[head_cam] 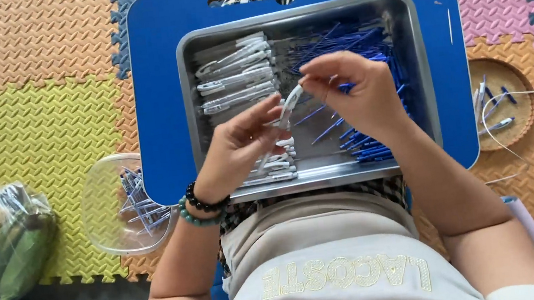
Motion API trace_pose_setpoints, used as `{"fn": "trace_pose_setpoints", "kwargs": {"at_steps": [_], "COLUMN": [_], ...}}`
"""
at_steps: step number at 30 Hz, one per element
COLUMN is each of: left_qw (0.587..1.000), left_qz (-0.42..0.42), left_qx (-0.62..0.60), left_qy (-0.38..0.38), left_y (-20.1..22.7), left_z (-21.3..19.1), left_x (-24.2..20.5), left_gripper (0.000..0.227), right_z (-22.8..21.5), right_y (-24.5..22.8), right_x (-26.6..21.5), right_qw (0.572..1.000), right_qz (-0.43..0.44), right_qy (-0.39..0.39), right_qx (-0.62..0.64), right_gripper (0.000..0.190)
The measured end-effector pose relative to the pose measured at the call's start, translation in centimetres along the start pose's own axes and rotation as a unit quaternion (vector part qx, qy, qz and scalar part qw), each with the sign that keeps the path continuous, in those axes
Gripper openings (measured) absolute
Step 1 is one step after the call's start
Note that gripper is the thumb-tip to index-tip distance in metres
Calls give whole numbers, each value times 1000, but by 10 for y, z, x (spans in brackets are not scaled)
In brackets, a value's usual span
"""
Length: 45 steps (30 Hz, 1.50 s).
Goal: Assembling pens by manually inserting ink refills into pen barrels.
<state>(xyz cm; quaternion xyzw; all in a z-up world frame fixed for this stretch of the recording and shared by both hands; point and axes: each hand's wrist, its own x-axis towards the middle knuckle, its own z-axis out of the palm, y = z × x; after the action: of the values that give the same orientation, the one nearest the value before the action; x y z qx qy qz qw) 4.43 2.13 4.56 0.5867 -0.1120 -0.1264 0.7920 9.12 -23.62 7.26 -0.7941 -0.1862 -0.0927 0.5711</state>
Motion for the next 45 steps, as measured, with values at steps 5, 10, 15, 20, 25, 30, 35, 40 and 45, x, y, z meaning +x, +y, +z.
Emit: {"fn": "trace_pose_setpoints", "kwargs": {"at_steps": [5,10,15,20,25,30,35,40,45], "left_qw": [1000,1000,999,997,993,962,914,927,930], "left_qz": [2,-1,8,8,-3,96,164,132,129], "left_qx": [-16,-21,9,-33,-38,233,358,332,334], "left_qy": [4,13,41,75,114,105,95,113,83], "left_y": [-2,-9,-9,-22,-29,-51,-54,-47,-54], "left_z": [3,3,0,-14,-15,1,16,23,27], "left_x": [1,-1,-7,-29,-33,-37,-36,-34,-33], "left_gripper": [55,57,53,45,35,22,42,43,51], "right_z": [-2,-3,-18,-21,-13,-8,-23,-16,-7], "right_y": [2,-5,6,59,102,121,70,40,24], "right_x": [1,-2,0,-20,-36,-50,-50,-64,-69], "right_qw": [999,983,973,896,827,832,940,972,981], "right_qz": [-40,-145,-186,-222,-238,-219,-88,-90,-80], "right_qy": [14,3,-40,-82,-120,-79,-96,-73,-62], "right_qx": [-18,-110,-132,-375,-495,-503,-317,-205,-167], "right_gripper": [23,29,33,13,11,8,10,15,14]}}
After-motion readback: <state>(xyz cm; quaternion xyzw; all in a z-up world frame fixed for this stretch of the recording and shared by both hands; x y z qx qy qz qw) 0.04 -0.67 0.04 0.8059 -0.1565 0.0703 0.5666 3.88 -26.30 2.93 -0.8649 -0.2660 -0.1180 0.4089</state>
